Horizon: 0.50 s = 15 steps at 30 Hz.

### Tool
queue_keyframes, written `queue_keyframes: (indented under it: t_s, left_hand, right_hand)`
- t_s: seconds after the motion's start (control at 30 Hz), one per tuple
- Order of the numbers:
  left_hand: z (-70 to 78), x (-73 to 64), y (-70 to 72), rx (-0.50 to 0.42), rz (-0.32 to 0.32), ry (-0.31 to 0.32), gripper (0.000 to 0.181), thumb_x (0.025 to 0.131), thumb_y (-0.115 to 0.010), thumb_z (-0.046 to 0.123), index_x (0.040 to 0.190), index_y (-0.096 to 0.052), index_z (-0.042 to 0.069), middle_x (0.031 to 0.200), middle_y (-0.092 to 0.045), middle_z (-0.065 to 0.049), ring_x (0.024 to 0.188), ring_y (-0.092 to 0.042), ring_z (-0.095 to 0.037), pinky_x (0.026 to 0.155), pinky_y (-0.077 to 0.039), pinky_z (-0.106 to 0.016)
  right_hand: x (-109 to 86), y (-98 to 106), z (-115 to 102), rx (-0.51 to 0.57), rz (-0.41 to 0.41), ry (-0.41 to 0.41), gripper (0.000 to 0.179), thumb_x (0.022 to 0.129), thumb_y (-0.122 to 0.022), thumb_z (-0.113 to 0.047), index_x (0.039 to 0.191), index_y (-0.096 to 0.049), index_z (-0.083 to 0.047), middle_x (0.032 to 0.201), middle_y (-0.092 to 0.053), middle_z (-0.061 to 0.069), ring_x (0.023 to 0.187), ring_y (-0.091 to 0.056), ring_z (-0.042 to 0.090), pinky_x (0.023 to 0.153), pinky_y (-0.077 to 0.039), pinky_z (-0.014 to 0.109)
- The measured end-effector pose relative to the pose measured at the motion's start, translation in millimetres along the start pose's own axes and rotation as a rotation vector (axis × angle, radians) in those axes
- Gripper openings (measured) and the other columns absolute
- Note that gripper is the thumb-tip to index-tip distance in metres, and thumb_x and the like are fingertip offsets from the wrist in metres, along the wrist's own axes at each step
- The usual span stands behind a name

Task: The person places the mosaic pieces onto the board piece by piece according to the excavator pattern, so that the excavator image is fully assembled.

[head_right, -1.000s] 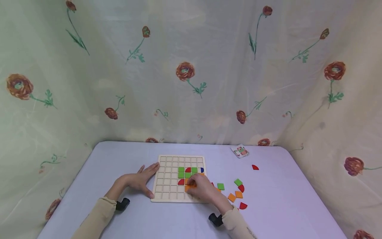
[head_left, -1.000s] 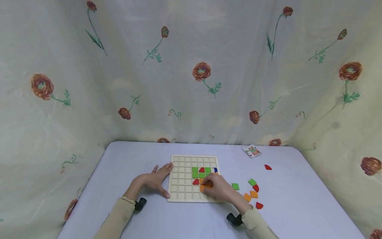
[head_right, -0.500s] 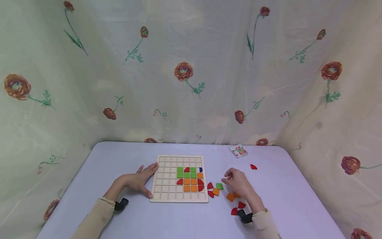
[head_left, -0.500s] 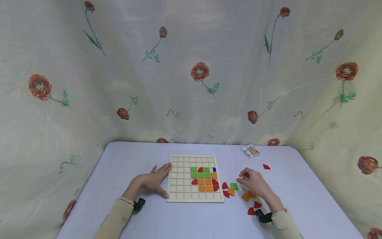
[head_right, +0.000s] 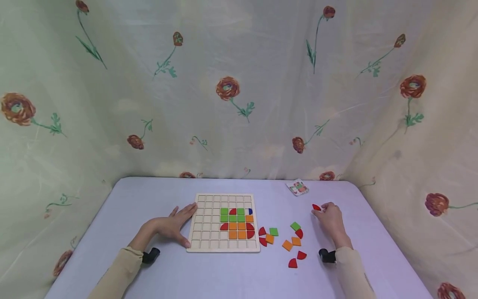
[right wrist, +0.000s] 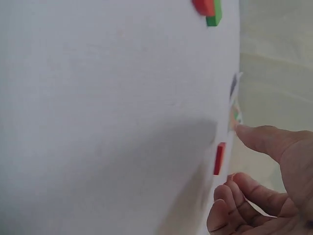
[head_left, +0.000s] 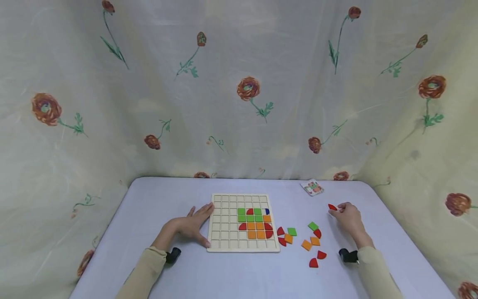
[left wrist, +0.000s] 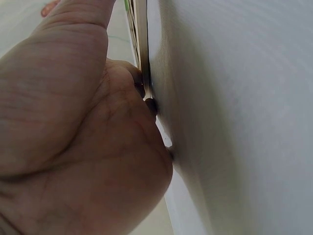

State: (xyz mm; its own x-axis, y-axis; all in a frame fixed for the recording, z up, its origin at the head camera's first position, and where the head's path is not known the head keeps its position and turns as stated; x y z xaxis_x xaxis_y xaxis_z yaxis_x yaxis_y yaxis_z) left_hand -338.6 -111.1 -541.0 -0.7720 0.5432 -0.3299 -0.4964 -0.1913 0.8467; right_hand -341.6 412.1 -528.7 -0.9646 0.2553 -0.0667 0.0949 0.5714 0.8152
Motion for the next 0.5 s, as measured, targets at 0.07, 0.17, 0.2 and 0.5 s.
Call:
queue_keyframes:
  t_s: [0.07, 0.17, 0.2, 0.5]
  left_hand:
    - [-0.7, 0.3, 0.1, -0.001, -0.001, -0.005, 0.129, 0.066, -0.079, 0.063, 0.156, -0.004, 0.008, 0.164, 0.002, -0.006, 0.152, 0.003, -0.024, 0.121, 0.004, -0.053]
    - [-1.9, 1.1, -0.4, 0.002, -0.002, -0.010, 0.129, 0.066, -0.078, 0.063, 0.156, -0.004, 0.008, 0.164, 0.002, -0.006, 0.152, 0.003, -0.024, 0.121, 0.004, -0.053]
    - [-2.3, 1.3, -0.9, 0.003, -0.002, -0.009, 0.129, 0.066, -0.078, 0.063, 0.156, -0.004, 0.008, 0.164, 0.002, -0.006, 0.152, 0.003, -0.024, 0.121, 0.004, -0.053]
    - [-6.8, 3.4, -3.4, -0.014, 0.003, -0.020, 0.131, 0.064, -0.079, 0.064, 0.156, -0.004, 0.009, 0.164, 0.002, -0.004, 0.152, 0.003, -0.022, 0.120, 0.005, -0.053]
  right_hand:
    - [4.4, -1.1, 2.0, -0.003, 0.013, -0.009, 0.054, 0.092, -0.064, -0.031, 0.119, -0.048, 0.013, 0.103, -0.055, 0.025, 0.086, -0.052, 0.030, 0.068, -0.048, 0.032]
    - [9.6, -3.8, 3.1, -0.010, 0.029, -0.005, 0.051, 0.092, -0.064, -0.029, 0.116, -0.050, 0.013, 0.102, -0.056, 0.025, 0.087, -0.052, 0.031, 0.070, -0.048, 0.035]
    - [11.2, -4.5, 3.3, -0.011, 0.035, 0.000, 0.049, 0.092, -0.064, -0.028, 0.114, -0.051, 0.013, 0.101, -0.057, 0.026, 0.087, -0.052, 0.032, 0.071, -0.048, 0.036]
    - [22.7, -8.1, 3.1, -0.027, 0.074, 0.036, 0.030, 0.090, -0.062, -0.015, 0.105, -0.060, 0.010, 0.097, -0.062, 0.024, 0.085, -0.055, 0.032, 0.071, -0.049, 0.039]
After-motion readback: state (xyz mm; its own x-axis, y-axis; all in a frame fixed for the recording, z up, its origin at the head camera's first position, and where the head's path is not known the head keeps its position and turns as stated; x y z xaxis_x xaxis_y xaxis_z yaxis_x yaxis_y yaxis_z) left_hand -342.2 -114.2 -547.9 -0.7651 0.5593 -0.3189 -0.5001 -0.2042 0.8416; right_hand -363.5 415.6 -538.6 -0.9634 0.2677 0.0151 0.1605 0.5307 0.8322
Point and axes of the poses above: each hand's wrist, its own x-axis towards the middle knuckle, its own y-axis out of the back of the hand, z = x × y, the point moved 5 cm from there along x, towards the middle knuckle
